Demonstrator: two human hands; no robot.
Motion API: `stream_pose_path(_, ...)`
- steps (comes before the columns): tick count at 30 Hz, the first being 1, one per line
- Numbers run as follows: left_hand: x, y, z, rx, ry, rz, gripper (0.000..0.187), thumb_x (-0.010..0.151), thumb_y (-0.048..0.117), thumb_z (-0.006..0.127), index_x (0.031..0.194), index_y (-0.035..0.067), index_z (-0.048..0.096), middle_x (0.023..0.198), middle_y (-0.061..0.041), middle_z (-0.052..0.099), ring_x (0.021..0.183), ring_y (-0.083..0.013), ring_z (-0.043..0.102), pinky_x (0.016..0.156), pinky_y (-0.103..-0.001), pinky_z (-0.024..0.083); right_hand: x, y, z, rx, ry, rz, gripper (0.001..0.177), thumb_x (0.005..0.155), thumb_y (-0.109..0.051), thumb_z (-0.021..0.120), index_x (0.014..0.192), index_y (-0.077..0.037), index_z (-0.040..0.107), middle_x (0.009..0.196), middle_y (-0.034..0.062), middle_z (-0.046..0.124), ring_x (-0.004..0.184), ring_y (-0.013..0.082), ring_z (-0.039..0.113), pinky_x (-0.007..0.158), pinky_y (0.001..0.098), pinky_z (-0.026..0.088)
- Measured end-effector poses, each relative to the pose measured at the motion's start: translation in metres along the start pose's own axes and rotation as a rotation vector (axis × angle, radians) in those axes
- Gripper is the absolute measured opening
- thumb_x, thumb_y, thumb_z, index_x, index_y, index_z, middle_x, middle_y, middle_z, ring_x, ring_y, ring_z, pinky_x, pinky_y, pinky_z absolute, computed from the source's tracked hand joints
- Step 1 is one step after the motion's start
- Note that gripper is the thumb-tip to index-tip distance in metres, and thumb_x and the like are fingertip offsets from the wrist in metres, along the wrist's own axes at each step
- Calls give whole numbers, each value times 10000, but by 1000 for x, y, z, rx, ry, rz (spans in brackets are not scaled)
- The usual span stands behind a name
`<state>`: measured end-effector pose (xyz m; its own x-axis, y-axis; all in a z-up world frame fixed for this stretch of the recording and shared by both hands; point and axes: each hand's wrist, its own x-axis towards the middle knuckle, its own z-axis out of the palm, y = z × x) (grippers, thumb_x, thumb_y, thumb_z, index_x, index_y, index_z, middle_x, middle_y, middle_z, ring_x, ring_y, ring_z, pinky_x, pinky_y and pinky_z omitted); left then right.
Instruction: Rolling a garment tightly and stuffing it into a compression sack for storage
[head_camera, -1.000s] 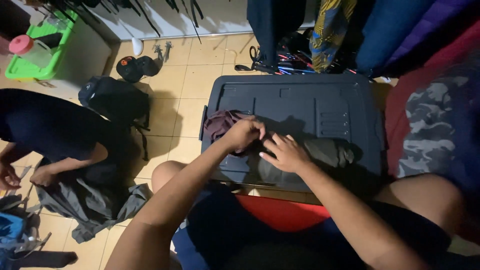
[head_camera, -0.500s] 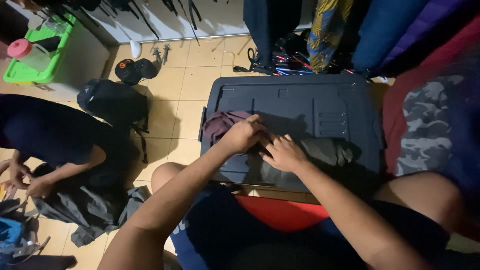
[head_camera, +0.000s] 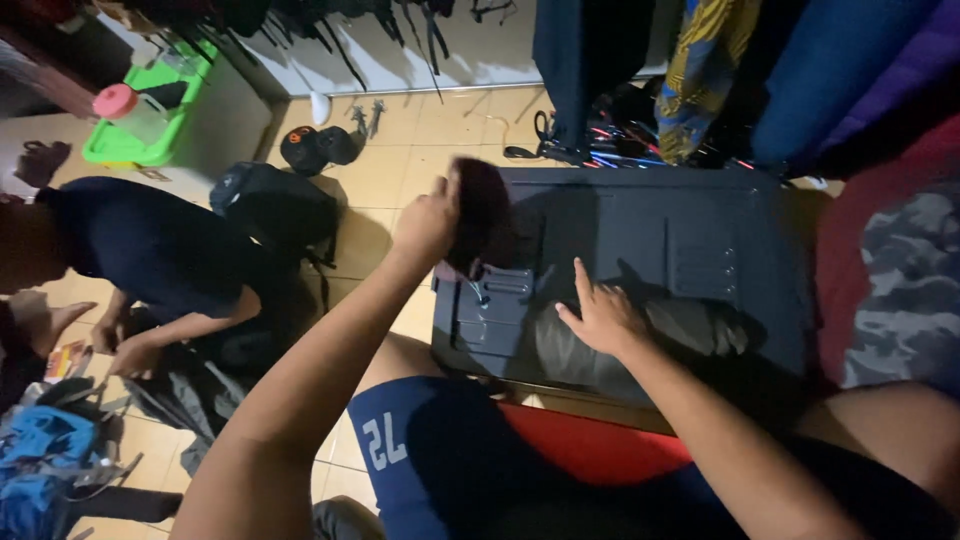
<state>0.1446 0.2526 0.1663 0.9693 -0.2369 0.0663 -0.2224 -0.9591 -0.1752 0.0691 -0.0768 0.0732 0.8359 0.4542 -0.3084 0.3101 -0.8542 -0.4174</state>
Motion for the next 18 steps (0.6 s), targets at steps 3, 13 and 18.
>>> stream_pose_path(3, -16, 6, -90, -120, 61, -152, 772, 934, -29, 523, 1670, -20, 290, 1547, -311, 509, 956, -593, 748, 793, -669, 644, 9, 5, 12, -90, 27, -16, 865, 1086, -568, 415, 1761, -121, 111, 1549, 190, 631, 1408, 365, 638, 1231, 562, 398)
stream_pose_path(13, -42, 26, 118, -379, -319, -94, 632, 880, 266, 786, 1467, 129, 598, 1390, -187, 674, 1276, -421, 685, 1054, -583, 583, -19, 45, -57, 305, -291, 84, 861, 867, -552, 828, 1572, -131, 570, 1614, 204, 556, 1514, 409, 506, 1238, 529, 419)
stream_pose_path(18, -96, 110, 102, -393, -647, -62, 620, 963, 664, 661, 1416, 243, 700, 1403, -77, 733, 1275, -321, 728, 1030, -503, 614, -36, 84, -74, 345, -481, 282, 1280, 712, -811, 860, 1711, -158, 398, 1779, 145, 341, 1654, 383, 289, 1378, 503, 219)
